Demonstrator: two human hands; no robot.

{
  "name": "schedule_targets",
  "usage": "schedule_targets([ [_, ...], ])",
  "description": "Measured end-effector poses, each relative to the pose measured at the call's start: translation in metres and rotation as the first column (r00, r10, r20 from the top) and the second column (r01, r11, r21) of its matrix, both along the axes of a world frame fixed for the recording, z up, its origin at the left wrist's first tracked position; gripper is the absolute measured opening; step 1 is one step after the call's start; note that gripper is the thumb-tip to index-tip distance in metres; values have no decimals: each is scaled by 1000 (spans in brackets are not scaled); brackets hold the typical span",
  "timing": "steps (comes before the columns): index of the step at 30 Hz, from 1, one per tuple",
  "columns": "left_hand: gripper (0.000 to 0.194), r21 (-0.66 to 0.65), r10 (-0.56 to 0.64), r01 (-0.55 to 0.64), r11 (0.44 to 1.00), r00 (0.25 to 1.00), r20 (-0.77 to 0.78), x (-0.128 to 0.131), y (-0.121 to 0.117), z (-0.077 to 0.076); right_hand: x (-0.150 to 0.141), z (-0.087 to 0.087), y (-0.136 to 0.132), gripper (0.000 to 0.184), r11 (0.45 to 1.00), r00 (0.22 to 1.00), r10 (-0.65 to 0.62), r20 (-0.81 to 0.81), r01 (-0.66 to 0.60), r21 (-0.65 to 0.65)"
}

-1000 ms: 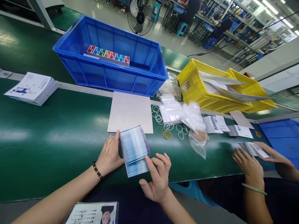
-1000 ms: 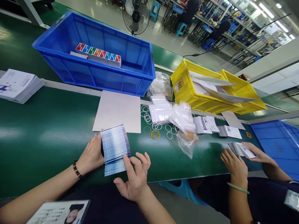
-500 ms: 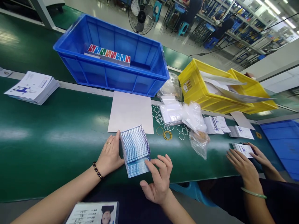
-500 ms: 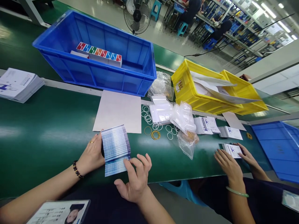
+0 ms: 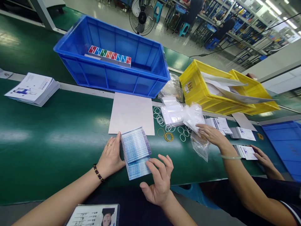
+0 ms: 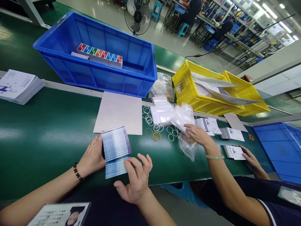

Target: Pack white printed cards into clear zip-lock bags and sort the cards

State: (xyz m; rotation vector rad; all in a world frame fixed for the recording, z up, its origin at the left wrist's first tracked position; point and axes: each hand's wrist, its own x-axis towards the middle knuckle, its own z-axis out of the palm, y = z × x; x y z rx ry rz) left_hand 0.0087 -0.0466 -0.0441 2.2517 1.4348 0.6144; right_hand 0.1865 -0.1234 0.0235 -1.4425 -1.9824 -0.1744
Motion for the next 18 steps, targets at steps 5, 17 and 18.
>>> schedule_targets([
  [5, 104, -21, 5, -5, 1000, 1000, 16, 0, 0, 0, -3, -1, 5, 56, 1000, 1000, -5, 13, 5, -23],
  [17, 107, -11, 12, -12, 1000, 1000, 17, -1, -1, -2, -1, 1, 3, 46, 1000, 1000, -7, -3, 7, -6],
  [18, 108, -14, 10, -10, 1000, 1000, 17, -1, -1, -2, -1, 1, 3, 45, 1000, 1000, -6, -1, 6, -8],
])
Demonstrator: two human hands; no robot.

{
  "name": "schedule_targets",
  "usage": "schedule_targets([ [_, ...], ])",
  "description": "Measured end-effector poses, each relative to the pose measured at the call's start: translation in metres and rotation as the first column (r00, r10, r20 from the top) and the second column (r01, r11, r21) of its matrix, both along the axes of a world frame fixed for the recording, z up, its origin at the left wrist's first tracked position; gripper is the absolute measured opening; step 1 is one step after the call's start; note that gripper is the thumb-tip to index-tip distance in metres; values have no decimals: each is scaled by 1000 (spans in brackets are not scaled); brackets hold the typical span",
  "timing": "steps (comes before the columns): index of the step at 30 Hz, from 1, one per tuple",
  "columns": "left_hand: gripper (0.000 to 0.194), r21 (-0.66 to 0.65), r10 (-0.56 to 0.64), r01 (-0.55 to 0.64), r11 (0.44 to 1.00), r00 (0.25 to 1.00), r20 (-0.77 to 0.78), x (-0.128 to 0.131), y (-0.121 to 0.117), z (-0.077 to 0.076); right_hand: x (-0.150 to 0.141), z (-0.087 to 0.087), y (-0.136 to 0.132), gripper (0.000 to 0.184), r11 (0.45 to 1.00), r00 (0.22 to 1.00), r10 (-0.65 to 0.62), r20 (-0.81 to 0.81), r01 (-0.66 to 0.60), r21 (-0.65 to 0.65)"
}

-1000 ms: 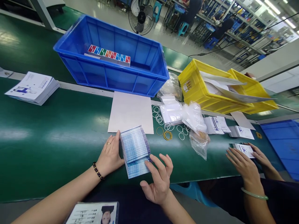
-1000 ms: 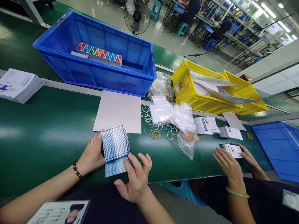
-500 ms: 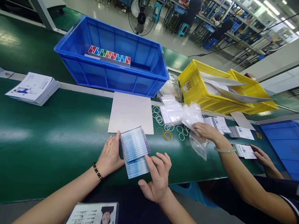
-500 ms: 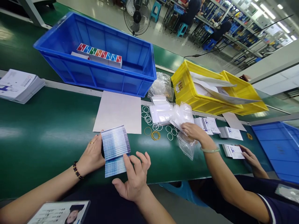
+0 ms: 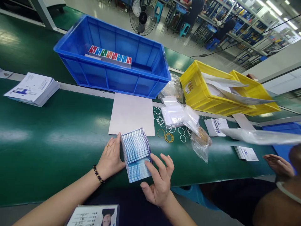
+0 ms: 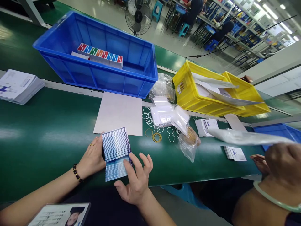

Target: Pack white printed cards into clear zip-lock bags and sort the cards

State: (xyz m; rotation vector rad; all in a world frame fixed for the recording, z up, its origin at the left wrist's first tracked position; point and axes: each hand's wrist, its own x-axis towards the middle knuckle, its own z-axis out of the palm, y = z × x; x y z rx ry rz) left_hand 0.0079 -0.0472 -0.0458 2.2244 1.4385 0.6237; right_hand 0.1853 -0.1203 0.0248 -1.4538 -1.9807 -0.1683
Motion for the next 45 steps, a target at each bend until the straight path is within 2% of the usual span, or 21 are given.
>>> schedule_targets([
  [8, 107, 39, -12, 13, 999, 1000, -13, 0, 0, -1, 1, 2, 1, 47, 1000, 1000, -13, 10, 13, -21],
  [17, 107, 26, -4, 4, 1000, 1000, 6, 0, 0, -1, 0, 0, 6, 58, 999, 998, -23, 52, 25, -42],
  [28, 106, 91, -17, 20, 996, 999, -42, 0, -1, -3, -1, 4, 8, 46, 999, 999, -35, 32, 36, -14],
  [34, 99, 67, -21, 22, 998, 999, -27, 0, 0, -2, 0, 6, 9, 45, 999, 999, -19, 29, 20, -36],
  [39, 97, 23, -14, 14, 1000, 1000, -3, 1, 0, -1, 0, 6, 9, 53, 998, 999, -22, 41, 24, -57],
  [45, 95, 52, -13, 11, 999, 1000, 28, 1, -1, -1, -3, 6, 15, 64, 995, 996, -44, 76, 51, -91],
])
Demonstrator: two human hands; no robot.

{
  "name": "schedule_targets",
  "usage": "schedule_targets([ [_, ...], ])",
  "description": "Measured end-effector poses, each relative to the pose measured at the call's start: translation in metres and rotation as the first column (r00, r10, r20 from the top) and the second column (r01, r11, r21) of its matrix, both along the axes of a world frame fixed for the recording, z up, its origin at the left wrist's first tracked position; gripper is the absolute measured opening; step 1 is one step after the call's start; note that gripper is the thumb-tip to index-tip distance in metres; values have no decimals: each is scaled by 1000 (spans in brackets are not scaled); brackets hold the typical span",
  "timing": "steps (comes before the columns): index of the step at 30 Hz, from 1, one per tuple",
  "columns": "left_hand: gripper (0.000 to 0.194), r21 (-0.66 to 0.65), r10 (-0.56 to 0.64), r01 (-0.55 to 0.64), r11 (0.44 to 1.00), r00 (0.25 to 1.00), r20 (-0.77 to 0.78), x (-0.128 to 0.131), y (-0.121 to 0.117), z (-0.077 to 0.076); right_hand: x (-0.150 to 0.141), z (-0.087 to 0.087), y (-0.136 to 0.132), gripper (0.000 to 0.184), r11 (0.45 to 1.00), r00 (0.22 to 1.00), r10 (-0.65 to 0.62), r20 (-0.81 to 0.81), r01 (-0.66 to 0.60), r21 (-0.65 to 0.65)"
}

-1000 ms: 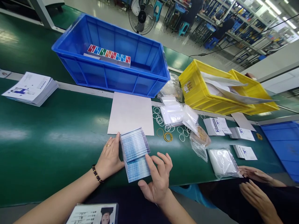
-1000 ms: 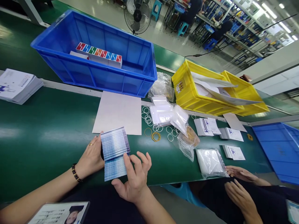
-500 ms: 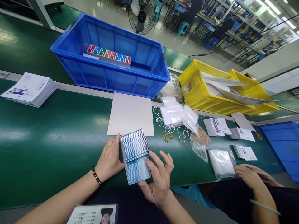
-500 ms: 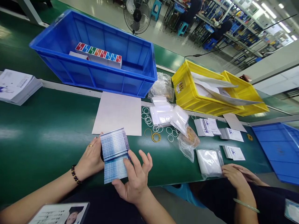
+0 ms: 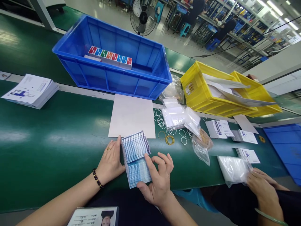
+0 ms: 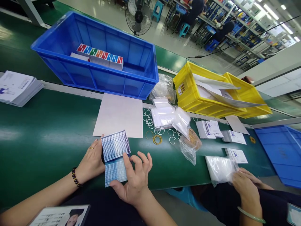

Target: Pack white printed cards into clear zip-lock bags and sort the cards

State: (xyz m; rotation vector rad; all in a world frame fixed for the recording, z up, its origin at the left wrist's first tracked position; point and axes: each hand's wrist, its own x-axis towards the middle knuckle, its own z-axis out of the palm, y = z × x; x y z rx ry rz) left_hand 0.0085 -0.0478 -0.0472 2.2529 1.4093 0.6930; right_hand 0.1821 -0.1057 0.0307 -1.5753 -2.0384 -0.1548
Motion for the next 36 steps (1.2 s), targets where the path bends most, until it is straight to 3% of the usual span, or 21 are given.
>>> schedule_targets([
  [5, 102, 27, -27, 28, 999, 999, -37, -1, 1, 0, 1, 1, 0, 57, 1000, 1000, 15, -12, -15, 19],
  [15, 97, 41, -6, 8, 999, 999, -38, 0, 0, 0, 1, 2, 0, 50, 999, 999, 29, -22, -28, 31],
  [28, 97, 41, -7, 8, 999, 1000, -27, 1, 1, 2, 3, 2, 5, 69, 1000, 998, 15, 57, -13, -25],
  [36, 93, 23, -5, 5, 1000, 1000, -8, 0, 2, 2, 3, 3, 5, 61, 1000, 999, 20, 33, -20, 8],
])
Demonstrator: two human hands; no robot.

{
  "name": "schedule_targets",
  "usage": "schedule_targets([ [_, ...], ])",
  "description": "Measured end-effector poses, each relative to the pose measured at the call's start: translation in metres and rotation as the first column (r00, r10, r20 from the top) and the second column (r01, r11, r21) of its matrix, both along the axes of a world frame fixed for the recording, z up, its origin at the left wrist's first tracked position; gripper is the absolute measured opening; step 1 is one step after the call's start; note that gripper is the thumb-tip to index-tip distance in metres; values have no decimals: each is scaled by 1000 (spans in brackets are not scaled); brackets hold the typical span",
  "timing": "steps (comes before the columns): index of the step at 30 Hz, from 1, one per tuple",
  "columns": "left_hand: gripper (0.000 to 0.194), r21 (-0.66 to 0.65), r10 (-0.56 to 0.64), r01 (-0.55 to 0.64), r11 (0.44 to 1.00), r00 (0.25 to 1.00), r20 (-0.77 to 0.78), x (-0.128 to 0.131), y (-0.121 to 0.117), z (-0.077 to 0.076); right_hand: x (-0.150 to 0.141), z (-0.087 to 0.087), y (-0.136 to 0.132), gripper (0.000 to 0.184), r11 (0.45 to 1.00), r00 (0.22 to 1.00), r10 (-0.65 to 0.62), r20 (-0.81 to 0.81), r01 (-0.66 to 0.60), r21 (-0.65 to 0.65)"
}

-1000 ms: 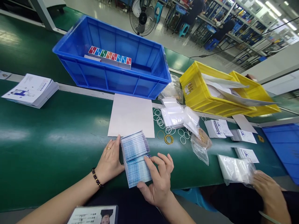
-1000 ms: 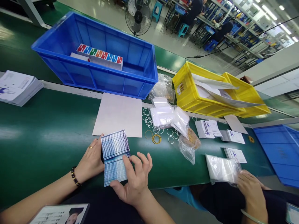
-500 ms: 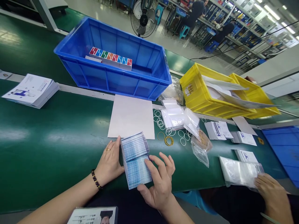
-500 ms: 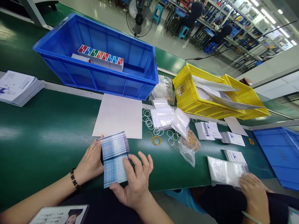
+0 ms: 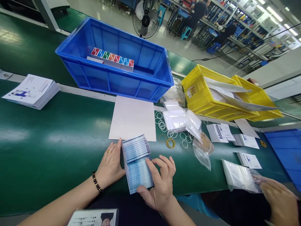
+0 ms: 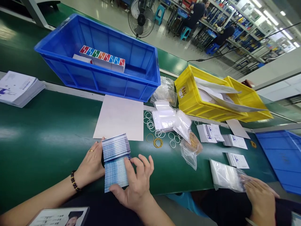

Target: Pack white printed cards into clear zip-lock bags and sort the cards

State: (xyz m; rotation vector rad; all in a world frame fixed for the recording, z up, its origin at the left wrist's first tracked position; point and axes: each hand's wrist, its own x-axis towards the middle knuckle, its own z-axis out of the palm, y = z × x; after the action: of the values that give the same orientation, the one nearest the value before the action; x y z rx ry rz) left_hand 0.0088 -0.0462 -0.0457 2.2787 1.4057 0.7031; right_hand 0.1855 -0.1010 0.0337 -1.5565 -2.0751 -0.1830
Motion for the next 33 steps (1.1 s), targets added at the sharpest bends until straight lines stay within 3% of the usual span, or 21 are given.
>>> schedule_targets([
  [12, 93, 3, 1, -1, 1000, 1000, -28, 0, 0, -2, 0, 4, 3, 57, 1000, 1000, 3, 14, -3, -3],
  [20, 92, 45, -1, 2, 999, 999, -35, 0, 0, 0, -1, 3, 8, 70, 999, 998, 8, 62, -6, -37],
  [33, 89, 54, -2, 5, 999, 998, -61, 0, 0, 1, -3, 6, 9, 58, 999, 1000, -7, 19, 7, -35],
])
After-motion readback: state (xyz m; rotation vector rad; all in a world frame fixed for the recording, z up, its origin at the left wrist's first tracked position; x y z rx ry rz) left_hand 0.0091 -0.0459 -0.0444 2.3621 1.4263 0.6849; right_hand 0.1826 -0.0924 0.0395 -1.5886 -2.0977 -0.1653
